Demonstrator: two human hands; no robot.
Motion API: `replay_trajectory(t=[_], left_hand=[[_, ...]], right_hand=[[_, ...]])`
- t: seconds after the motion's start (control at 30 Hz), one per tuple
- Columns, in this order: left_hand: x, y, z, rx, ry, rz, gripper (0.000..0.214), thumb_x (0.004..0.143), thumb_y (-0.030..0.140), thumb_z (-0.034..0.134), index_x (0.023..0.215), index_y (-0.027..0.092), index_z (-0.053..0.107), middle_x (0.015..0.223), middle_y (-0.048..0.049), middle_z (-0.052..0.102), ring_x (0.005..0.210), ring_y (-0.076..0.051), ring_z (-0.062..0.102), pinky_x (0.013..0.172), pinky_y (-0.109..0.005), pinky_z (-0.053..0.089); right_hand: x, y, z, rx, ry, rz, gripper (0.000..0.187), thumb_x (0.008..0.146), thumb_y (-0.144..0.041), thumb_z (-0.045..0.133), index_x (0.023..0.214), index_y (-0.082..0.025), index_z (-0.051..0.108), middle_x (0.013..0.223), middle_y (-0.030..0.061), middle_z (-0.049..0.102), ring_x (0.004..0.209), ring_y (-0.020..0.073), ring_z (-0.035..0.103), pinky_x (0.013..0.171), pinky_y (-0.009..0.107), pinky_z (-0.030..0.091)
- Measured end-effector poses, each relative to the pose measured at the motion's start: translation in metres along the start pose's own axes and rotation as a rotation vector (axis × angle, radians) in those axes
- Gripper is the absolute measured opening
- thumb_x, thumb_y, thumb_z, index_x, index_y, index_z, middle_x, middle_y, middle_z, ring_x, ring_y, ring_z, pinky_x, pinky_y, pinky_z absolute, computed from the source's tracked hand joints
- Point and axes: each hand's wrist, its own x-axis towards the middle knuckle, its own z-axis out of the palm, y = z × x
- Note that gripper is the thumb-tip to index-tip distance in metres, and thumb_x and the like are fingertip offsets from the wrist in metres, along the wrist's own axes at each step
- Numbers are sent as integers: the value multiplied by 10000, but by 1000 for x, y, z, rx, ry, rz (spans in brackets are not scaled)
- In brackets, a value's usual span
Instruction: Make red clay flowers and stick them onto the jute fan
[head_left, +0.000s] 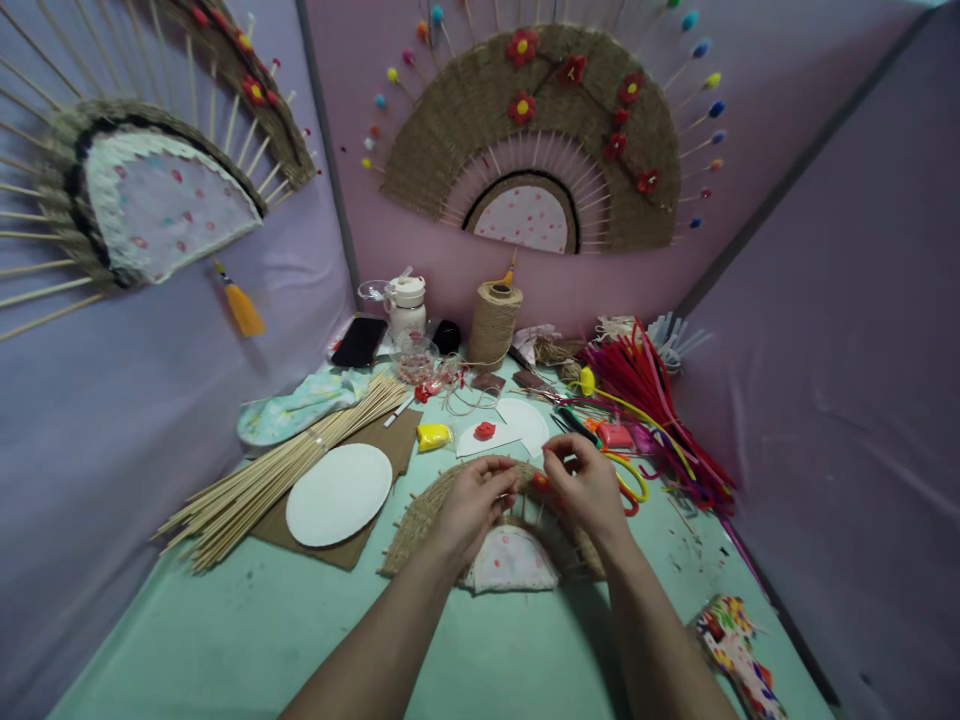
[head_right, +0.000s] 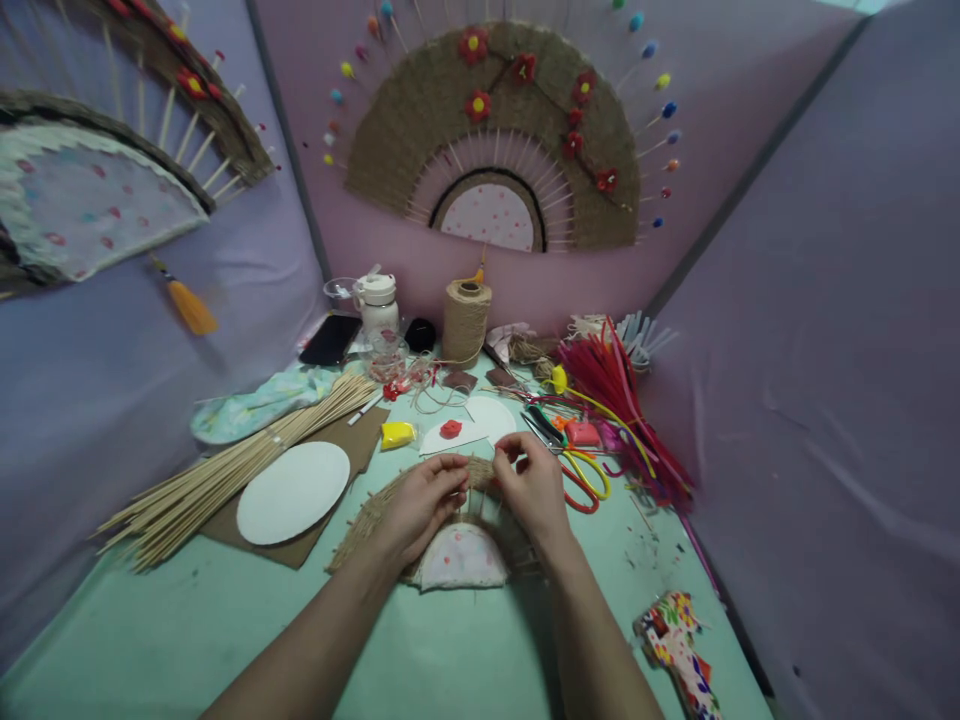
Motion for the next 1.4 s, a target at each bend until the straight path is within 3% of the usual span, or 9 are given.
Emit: replay_trajectory(t=[0.1,0.2,0.33,0.5,0.73,0.97,1.2,1.4], left_hand=[[3,-1,-3,-184,-26,-31,272,599,150,841,824,106,696,746,-20,651,650,-70,574,640,-186,456],[7,-2,-7,-270,-21,-23,228,602,119,839,782,105,700,743,-16,651,654,-59,570,644,-169,456],[11,-2,-12,-333,0,-9,194,631,102,823,772,107,690,737,-12,648,645,-54,568,645,-168,458],[14,-3,-14,-392,17,-11,165,658,94,803,764,103,678,723,-12,638,631,-50,559,639,-169,454],[15,-4,-15,-425,24,-33,141,679,62,774,773,97,675,737,-21,644,650,-54,578,642,-160,461],[16,0,-16,-453,83,-24,101,718,27,725,757,103,670,737,-24,649,663,-53,586,651,-154,469],[19,3,-18,-475,81,-20,96,744,42,685,789,123,659,781,-29,658,683,-58,586,641,-155,453],[13,9,-16,-468,55,-27,205,727,-11,548,836,106,677,792,-59,661,716,-80,601,651,-171,449]], right_hand=[[35,-4,11,-54,-244,-6,161,823,-307,555,823,-183,658,826,48,698,755,175,628,666,282,473],[67,0,38,-114,-354,-10,70,758,-231,627,735,-183,672,757,23,705,713,156,626,676,259,458],[92,15,67,-228,-446,26,47,686,-159,670,643,-173,658,619,-3,664,593,134,579,557,227,392],[96,27,78,-366,-507,17,58,695,-154,668,645,-180,653,607,-11,648,582,126,553,545,223,345],[86,25,83,-506,-551,-75,73,699,-189,690,737,-189,628,687,11,651,618,139,524,551,243,284],[84,22,75,-473,-635,-81,198,670,-237,766,763,-188,598,708,7,663,635,139,554,576,226,345],[79,9,55,-361,-537,-35,271,723,-132,677,965,-193,568,776,-9,691,599,107,583,590,214,404],[45,-17,35,-241,-310,-37,208,869,-193,509,1074,-180,544,880,43,688,733,147,639,683,265,469]])
